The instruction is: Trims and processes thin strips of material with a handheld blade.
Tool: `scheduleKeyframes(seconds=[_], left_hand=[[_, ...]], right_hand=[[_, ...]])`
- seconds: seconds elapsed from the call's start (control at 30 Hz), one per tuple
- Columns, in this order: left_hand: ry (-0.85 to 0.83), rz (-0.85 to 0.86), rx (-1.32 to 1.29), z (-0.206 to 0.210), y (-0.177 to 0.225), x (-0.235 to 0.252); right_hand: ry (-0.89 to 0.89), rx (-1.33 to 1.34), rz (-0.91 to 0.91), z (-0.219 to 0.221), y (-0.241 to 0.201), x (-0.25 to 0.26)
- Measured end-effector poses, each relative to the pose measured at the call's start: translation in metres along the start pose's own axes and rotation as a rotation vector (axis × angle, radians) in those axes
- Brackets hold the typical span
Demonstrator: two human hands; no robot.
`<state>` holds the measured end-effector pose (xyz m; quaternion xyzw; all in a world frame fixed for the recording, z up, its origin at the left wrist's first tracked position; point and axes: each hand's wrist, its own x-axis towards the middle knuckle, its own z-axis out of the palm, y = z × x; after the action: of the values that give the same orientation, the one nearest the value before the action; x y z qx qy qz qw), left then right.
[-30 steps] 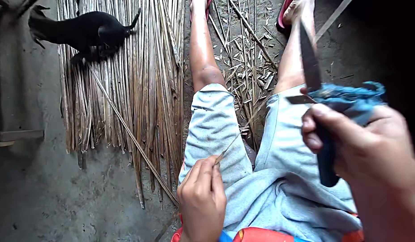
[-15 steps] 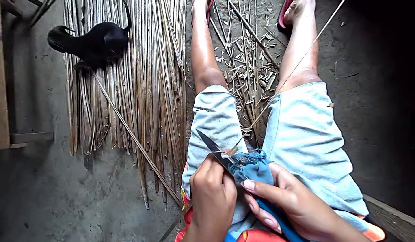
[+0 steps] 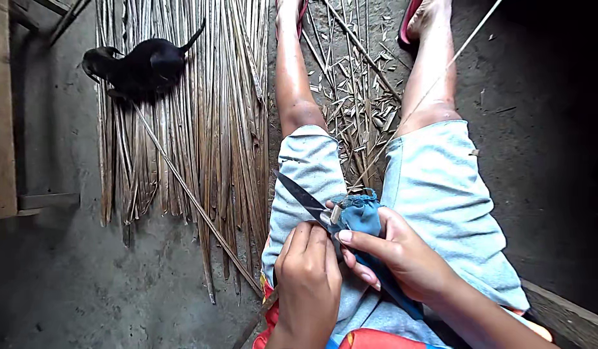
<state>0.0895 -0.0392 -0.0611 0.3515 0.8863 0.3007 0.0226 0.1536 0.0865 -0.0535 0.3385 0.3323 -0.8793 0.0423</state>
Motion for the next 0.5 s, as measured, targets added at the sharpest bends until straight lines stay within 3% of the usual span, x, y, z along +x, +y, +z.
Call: scheduleKeyframes(seconds=[0.1, 0.17, 0.23, 0.3, 0.37, 0.5], left_hand=[[0.024, 0.018, 0.030, 0.001, 0.001, 0.000], [0.038, 0.021, 0.046, 0.000, 0.002, 0.001], [0.040, -0.003, 0.053, -0.001, 0.001, -0.001], [0.041, -0.049, 0.039, -0.003, -0.003, -0.004], [0.020, -0.092, -0.029, -0.004, -0.007, -0.006], [-0.026, -0.088, -0.172, -0.002, -0.004, -0.005]], right_hand=[[0.007, -0.088, -0.105, -0.001, 0.002, 0.005], [0.049, -0.291, -0.288, -0.004, 0.008, 0.007], [0.209, -0.613, -0.585, -0.013, 0.014, 0.013], [0.374, -0.790, -0.734, -0.029, 0.004, 0.016], [0.375, -0.688, -0.635, -0.034, -0.016, 0.010], [0.013, -0.281, -0.272, -0.019, -0.016, -0.007]])
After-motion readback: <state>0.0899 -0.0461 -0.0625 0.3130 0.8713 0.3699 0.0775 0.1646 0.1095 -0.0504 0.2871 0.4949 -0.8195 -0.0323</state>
